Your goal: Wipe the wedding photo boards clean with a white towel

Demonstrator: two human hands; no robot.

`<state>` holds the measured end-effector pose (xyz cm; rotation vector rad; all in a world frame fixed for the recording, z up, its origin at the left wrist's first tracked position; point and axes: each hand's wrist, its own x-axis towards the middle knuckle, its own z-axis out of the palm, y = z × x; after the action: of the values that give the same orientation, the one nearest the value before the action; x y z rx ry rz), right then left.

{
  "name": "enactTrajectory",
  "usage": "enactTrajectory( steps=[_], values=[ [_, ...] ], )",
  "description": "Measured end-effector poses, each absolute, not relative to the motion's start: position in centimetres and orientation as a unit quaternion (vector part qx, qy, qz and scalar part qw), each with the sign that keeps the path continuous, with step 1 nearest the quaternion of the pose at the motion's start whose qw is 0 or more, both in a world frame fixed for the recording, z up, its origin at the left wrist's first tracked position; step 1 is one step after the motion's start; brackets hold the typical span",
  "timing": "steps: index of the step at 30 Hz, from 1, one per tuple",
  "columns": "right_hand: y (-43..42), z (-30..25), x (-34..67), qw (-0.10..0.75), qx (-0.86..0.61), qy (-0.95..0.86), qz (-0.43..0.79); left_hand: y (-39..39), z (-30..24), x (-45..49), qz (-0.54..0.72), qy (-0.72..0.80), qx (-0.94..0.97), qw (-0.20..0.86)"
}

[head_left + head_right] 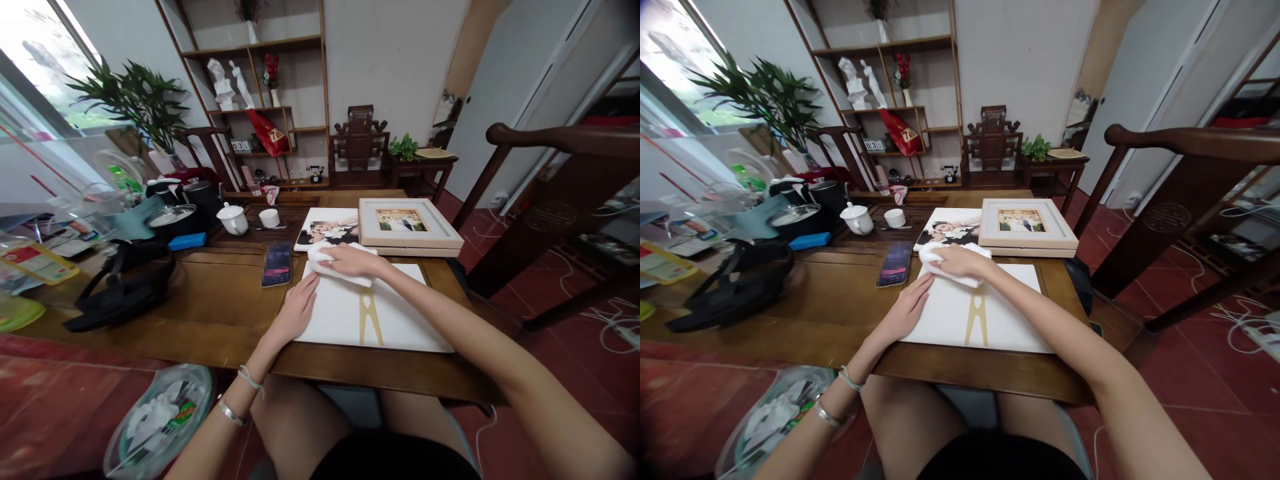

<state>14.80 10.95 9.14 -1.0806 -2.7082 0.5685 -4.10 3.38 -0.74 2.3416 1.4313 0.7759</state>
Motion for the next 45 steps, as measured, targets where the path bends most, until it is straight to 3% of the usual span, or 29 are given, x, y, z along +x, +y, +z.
enactTrajectory(
  steps=[11, 16, 20, 31, 39, 45],
  values=[
    [5.1, 6.6, 30.0, 0.082, -0.505, -0.85, 0.127, 3.3, -0.7, -4.1, 0.264, 0.496, 0.815, 0.14],
    [-0.3, 6.1, 29.7, 0.096, -0.473, -0.871, 0.091, 3.3, -0.8, -4.1, 0.269, 0.496, 0.813, 0.144],
    [-4.6, 7.1, 27.7, 0.067, -0.426, -0.892, 0.134, 3.4, -0.8, -4.0, 0.262, 0.5, 0.813, 0.143],
    [3.0, 4.4, 28.3, 0.085, -0.409, -0.907, 0.047, 3.1, -0.6, -4.0, 0.261, 0.502, 0.812, 0.143],
    [-7.6, 7.3, 27.1, 0.021, -0.414, -0.9, 0.138, 3.3, -0.9, -3.8, 0.268, 0.497, 0.814, 0.138],
    [-3.2, 7.6, 27.6, 0.041, -0.452, -0.867, 0.205, 3.2, -0.7, -4.0, 0.264, 0.496, 0.815, 0.143]
  ],
)
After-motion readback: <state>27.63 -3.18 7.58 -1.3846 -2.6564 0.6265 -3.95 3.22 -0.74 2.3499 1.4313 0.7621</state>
